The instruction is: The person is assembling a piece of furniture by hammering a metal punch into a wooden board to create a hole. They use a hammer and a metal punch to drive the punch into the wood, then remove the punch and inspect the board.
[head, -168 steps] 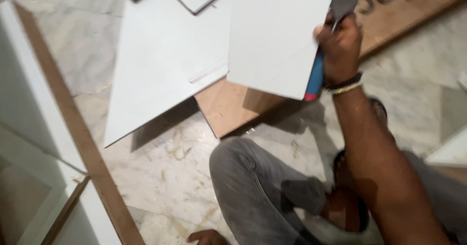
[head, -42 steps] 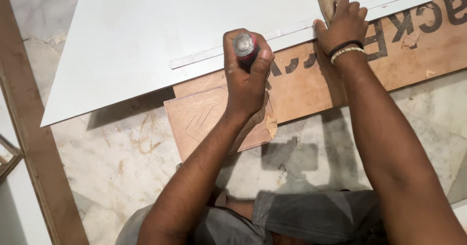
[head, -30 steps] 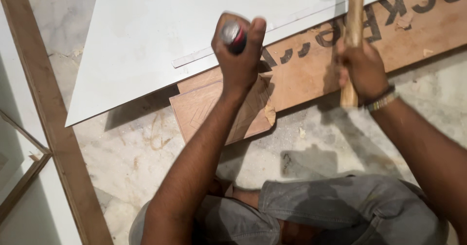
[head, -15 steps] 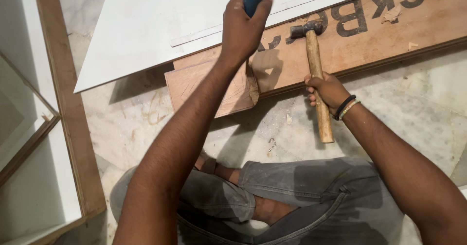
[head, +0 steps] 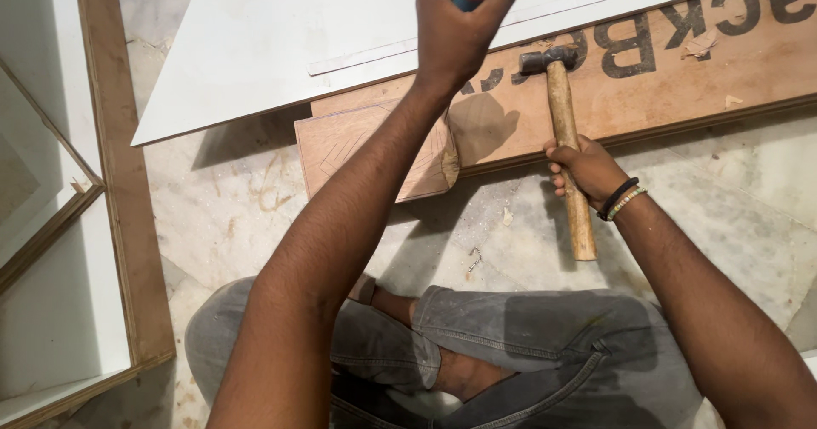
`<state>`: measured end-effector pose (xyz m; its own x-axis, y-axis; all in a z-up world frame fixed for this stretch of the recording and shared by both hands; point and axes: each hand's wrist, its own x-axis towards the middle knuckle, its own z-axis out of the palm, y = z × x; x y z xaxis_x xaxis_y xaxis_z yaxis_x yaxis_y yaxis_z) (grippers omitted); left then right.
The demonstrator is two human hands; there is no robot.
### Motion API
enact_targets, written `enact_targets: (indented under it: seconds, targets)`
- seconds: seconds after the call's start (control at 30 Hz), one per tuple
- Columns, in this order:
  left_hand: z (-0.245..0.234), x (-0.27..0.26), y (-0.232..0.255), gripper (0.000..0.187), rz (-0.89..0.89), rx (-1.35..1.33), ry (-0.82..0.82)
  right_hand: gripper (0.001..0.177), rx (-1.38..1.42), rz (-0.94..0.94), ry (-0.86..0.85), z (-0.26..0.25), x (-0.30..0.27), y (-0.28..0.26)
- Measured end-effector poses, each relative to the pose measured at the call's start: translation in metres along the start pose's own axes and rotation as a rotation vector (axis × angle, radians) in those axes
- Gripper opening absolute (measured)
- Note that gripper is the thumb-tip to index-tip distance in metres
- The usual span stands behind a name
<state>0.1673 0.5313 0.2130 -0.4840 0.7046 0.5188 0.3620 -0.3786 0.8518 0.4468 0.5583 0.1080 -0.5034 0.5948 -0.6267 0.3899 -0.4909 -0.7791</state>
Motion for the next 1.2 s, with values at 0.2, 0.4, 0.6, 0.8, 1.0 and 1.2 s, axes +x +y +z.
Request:
enact_targets:
  seconds: [0.2,0.4,0.6,0.8,1.0,1.2]
  targets:
    - [0.013,0.005,-0.008,0.033,0.097,0.075,0.077,0.018,-0.005,0.003,-0.005,-0.004,0.004,0.003]
    - [0.014,0.007,-0.018,0.028,0.101,0.05,0.068,0.018,-0.008,0.027,0.012,-0.003,0.005,0.002]
    - [0.012,0.001,-0.017,0.027,0.072,0.061,0.085,0.019,-0.011,0.03,0.017,-0.003,0.005,0.002]
    - [0.014,0.003,-0.011,0.028,0.143,0.033,0.066,0.019,-0.018,0.029,0.022,-0.004,0.006,0.003]
    - [0.013,0.001,-0.007,0.028,0.121,0.06,0.054,0.018,-0.026,0.029,0.026,-0.003,0.006,0.001]
    - [0.011,-0.002,-0.007,0.027,0.1,0.017,0.056,0.017,-0.01,0.015,0.01,-0.004,0.007,0.002]
